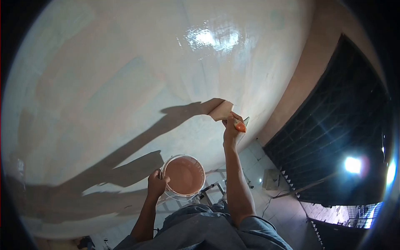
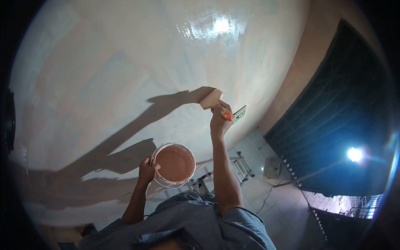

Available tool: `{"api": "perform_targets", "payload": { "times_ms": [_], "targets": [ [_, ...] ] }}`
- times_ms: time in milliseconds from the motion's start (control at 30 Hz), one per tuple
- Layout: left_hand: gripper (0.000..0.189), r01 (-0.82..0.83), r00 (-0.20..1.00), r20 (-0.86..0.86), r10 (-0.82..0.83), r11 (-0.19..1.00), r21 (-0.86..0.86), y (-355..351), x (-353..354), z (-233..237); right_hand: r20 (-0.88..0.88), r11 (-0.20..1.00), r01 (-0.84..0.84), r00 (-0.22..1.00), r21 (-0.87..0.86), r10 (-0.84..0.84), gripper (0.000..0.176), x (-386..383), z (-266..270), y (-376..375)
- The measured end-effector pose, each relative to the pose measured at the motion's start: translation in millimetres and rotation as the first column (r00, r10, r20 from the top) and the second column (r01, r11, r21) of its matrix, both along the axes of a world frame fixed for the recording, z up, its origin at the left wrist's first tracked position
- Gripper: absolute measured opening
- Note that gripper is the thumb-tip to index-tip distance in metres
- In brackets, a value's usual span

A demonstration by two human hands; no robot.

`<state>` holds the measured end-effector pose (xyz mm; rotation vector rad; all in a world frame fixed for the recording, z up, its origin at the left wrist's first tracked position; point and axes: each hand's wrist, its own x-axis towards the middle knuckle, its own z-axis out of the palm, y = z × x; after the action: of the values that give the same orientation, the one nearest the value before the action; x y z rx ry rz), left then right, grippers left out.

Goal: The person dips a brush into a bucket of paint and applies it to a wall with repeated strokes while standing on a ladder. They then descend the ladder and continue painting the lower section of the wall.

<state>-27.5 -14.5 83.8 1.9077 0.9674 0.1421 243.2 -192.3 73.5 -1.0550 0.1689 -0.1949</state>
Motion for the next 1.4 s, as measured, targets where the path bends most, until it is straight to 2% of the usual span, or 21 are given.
{"api": "perform_targets", "payload": {
  "times_ms": [100, 167, 233, 300, 367, 433, 567, 633, 667, 733, 833, 900, 967, 1033, 1100, 1133, 1200, 1300, 1367, 1400],
  "targets": [
    [0.020, -0.065, 0.997, 0.027, 0.067, 0.995, -0.075, -10, 0, 8, 0.058, 0.997, -0.033, 0.998, 0.073, 0.029, 0.024, -7, 60, 3],
    [0.020, -0.075, 0.996, 0.040, 0.078, 0.993, -0.090, -13, 1, 11, 0.223, 0.988, -0.035, 0.975, 0.153, 0.000, 0.028, -19, 111, 0],
    [0.020, -0.079, 0.995, 0.052, 0.085, 0.991, -0.108, -11, 4, 10, 0.283, 0.967, -0.081, 0.959, 0.243, 0.010, 0.031, -21, 154, -1],
    [0.020, -0.080, 0.994, 0.057, 0.092, 0.980, -0.183, -6, 1, 1, 0.341, 0.924, -0.123, 0.940, 0.363, -0.009, 0.032, -12, 176, 9],
    [0.021, -0.069, 0.996, 0.049, 0.077, 0.987, -0.148, -1, -1, -8, 0.431, 0.886, -0.216, 0.902, 0.411, 0.020, 0.032, -4, 187, 21],
    [0.022, -0.038, 0.997, 0.061, 0.043, 0.996, -0.077, 1, -1, -11, 0.447, 0.843, -0.277, 0.893, 0.461, 0.049, 0.032, 0, 185, 35],
    [0.022, -0.079, 0.996, 0.035, 0.086, 0.981, -0.180, -6, -1, 2, 0.396, 0.857, -0.277, 0.913, 0.434, 0.095, 0.031, 1, 127, 45],
    [0.022, -0.046, 0.999, 0.015, 0.047, 0.997, -0.057, -6, 1, 0, 0.303, 0.896, -0.173, 0.952, 0.408, 0.046, 0.031, -3, 82, 41],
    [0.022, -0.051, 0.999, 0.001, 0.051, 0.997, -0.059, -4, -1, -4, 0.271, 0.909, -0.159, 0.961, 0.385, 0.054, 0.031, -6, 56, 39],
    [0.022, 0.035, 0.999, 0.020, -0.035, 0.998, 0.045, 3, -5, -11, 0.160, 0.943, -0.107, 0.985, 0.316, 0.058, 0.032, -19, 3, 30],
    [0.022, -0.025, 0.999, -0.025, 0.025, 1.000, -0.010, 1, -2, -8, 0.031, 0.974, -0.070, 0.997, 0.215, 0.065, 0.031, -35, -72, 14],
    [0.022, -0.015, 0.998, -0.066, 0.015, 1.000, -0.007, -9, 7, 13, -0.109, 0.985, -0.030, 0.993, 0.169, 0.049, 0.033, -44, -86, 4],
    [0.022, -0.071, 0.994, -0.087, 0.067, 0.996, -0.047, -14, 16, 27, -0.107, 0.985, 0.003, 0.994, 0.173, 0.016, 0.030, -43, -89, 1],
    [0.022, -0.044, 0.997, -0.059, 0.042, 0.999, -0.030, -3, 9, -2, -0.175, 0.996, 0.035, 0.984, 0.083, -0.020, 0.026, -41, -101, 8],
    [0.023, -0.023, 0.999, -0.032, 0.023, 1.000, -0.012, 5, 7, -12, -0.120, 0.999, 0.014, 0.993, 0.036, -0.009, 0.025, -28, -86, 15],
    [0.023, 0.005, 0.999, -0.046, -0.002, 0.999, 0.050, 8, 4, -18, -0.080, 1.000, -0.015, 0.997, -0.012, 0.014, 0.024, -23, -74, 19],
    [0.023, 0.026, 0.999, -0.048, -0.020, 0.993, 0.116, 13, 4, -25, -0.025, 0.999, -0.035, 0.999, 0.027, 0.035, 0.025, -15, -34, 21],
    [0.023, 0.000, 0.999, 0.049, -0.003, 0.998, 0.057, 5, -3, -26, 0.194, 0.979, -0.094, 0.979, 0.182, 0.058, 0.030, -13, 73, 12],
    [0.022, -0.082, 0.996, 0.013, 0.084, 0.989, -0.120, -3, 7, -2, 0.237, 0.949, -0.105, 0.971, 0.298, 0.033, 0.032, -9, 114, 2],
    [0.022, -0.075, 0.997, 0.021, 0.077, 0.991, -0.113, -4, 7, -1, 0.287, 0.940, -0.125, 0.957, 0.319, 0.030, 0.031, -5, 126, 0]
  ]
}}
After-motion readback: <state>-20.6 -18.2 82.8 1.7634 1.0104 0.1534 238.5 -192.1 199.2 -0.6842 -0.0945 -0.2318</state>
